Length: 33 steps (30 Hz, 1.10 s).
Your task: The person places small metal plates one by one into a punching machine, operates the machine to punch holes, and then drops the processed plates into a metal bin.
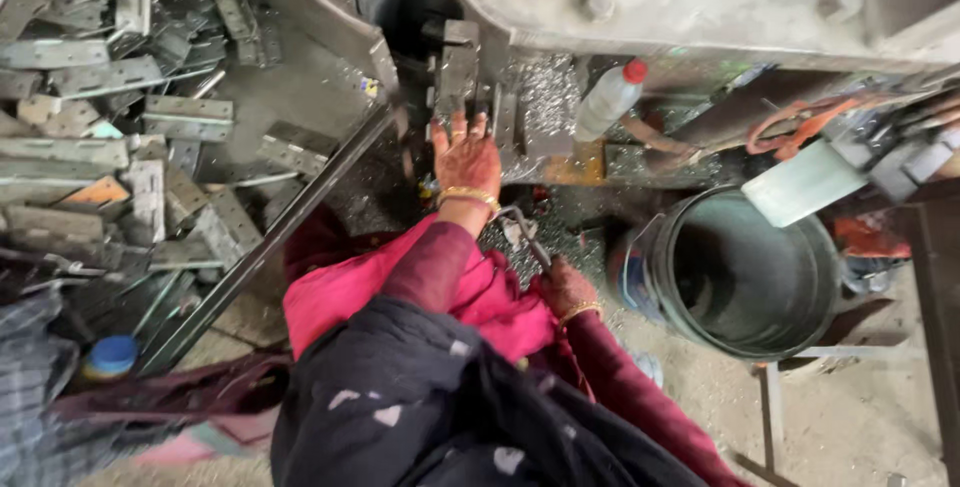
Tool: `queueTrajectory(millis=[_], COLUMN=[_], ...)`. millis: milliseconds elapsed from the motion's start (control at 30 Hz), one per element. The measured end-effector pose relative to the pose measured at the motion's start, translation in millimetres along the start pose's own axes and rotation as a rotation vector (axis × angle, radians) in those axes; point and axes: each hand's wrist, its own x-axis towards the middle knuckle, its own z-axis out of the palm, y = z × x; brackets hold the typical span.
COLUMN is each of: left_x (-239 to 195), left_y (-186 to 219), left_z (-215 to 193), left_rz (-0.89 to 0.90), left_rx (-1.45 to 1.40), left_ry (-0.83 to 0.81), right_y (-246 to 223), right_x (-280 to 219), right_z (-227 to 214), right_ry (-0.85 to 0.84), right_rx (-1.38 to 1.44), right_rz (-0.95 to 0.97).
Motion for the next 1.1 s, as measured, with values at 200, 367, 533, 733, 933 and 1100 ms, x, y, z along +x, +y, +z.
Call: queueTrajectory(millis=[200,367,533,733,933,1100], left_x=[13,21,30,24,31,48], left_y=[10,13,10,6,12,19], left_z=[-3,-13,-25,-25,-36,-36], left_rz=[-0.025,0.031,-0.024,-0.006,-0.015,-0.082], left_rx=[-0.031,-0.017,0.16,0.003,0.153,0.068], left_ry=[0.024,0.217,-0.092,0.185,-0.169,0.04], right_y=[1,8,23,8,43,53], right_x=[8,17,21,20,44,54], right_z=[-9,5,10,11,25,45], right_ry=[0.063,0.096,0.086,0.081,0.069,0.014], right_rx=[-0.211,0.038,-0.109,0.121,-0.108,-0.369], right_rz=[0.082,-0.066,-0.062,-0.04,-0.103,-0.6])
